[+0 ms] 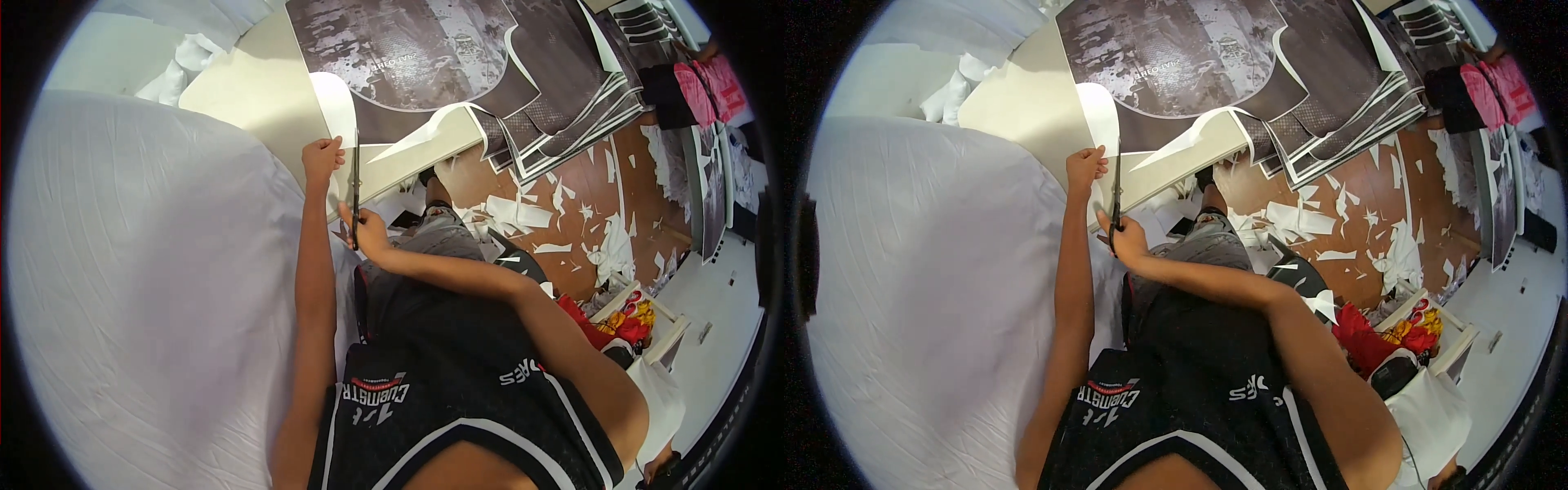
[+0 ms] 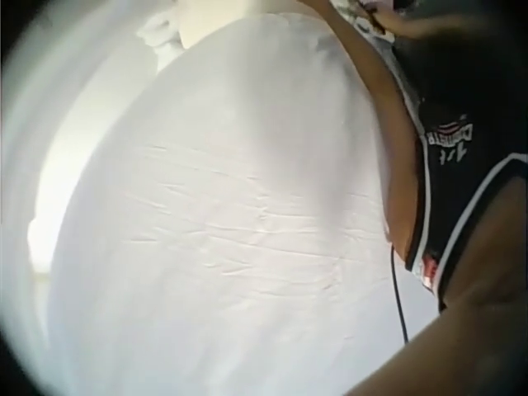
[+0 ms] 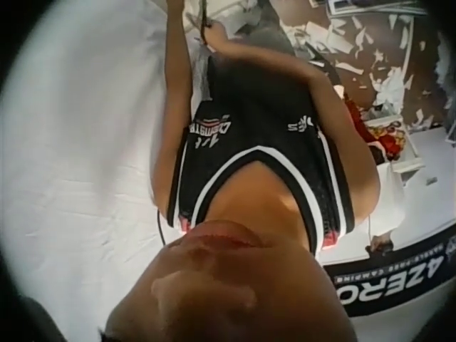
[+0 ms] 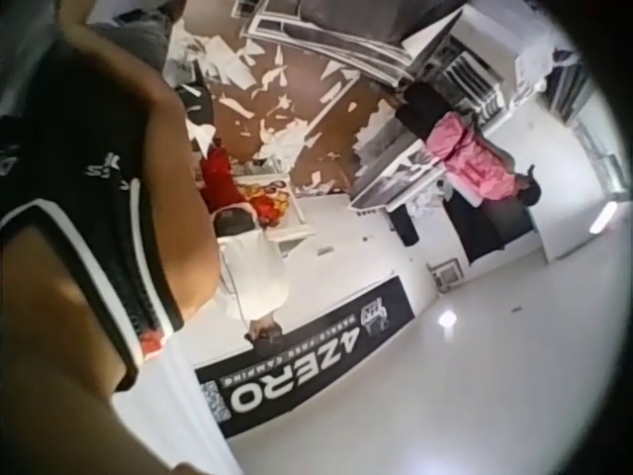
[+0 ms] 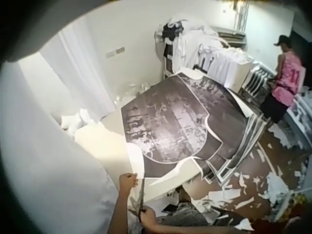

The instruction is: Cutting out printed clothing patterns from large sheets of fabric using scissors.

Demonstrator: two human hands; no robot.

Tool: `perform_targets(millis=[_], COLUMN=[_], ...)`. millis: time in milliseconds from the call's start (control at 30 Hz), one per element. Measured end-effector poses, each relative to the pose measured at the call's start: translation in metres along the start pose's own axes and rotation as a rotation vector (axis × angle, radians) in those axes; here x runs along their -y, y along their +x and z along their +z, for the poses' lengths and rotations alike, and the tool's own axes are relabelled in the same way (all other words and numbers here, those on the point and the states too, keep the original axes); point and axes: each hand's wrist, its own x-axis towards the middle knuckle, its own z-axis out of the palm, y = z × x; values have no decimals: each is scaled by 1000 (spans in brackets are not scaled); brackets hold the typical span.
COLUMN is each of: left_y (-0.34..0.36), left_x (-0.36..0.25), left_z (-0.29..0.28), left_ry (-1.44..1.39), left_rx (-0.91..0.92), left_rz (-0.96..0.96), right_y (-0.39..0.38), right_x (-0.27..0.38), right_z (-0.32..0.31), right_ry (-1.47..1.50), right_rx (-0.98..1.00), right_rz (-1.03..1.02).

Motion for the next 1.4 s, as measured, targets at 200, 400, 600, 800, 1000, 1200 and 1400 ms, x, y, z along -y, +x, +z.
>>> perform_targets(millis=[200,400,600,800,1000,1200,1400], left_y=[1,-31,-3,-2,1,4,-7], left_x=[-13,-27,10,19,14,11,10], left_z=[0,26,25,32,30,29,28], left_ry=[105,720,1153,1155,1179,1254,1235], left_rx=[31,-334,-366,-316,-284,-304,-299], left_rz=[-13,436,835,758,695,670,673], right_y=[21,16,7,19,39,69,79], right_x=[7,-3,12,8,40,49,87], right_z=[8,-10,-25,-32,-45,-44,-64], right_ry=[-21,-94,-106,-97,-168,-178,-289], right_rx=[-25,-78,3,5,30,32,118], right_rz=[-23,-59,-68,-74,-86,-86,-43])
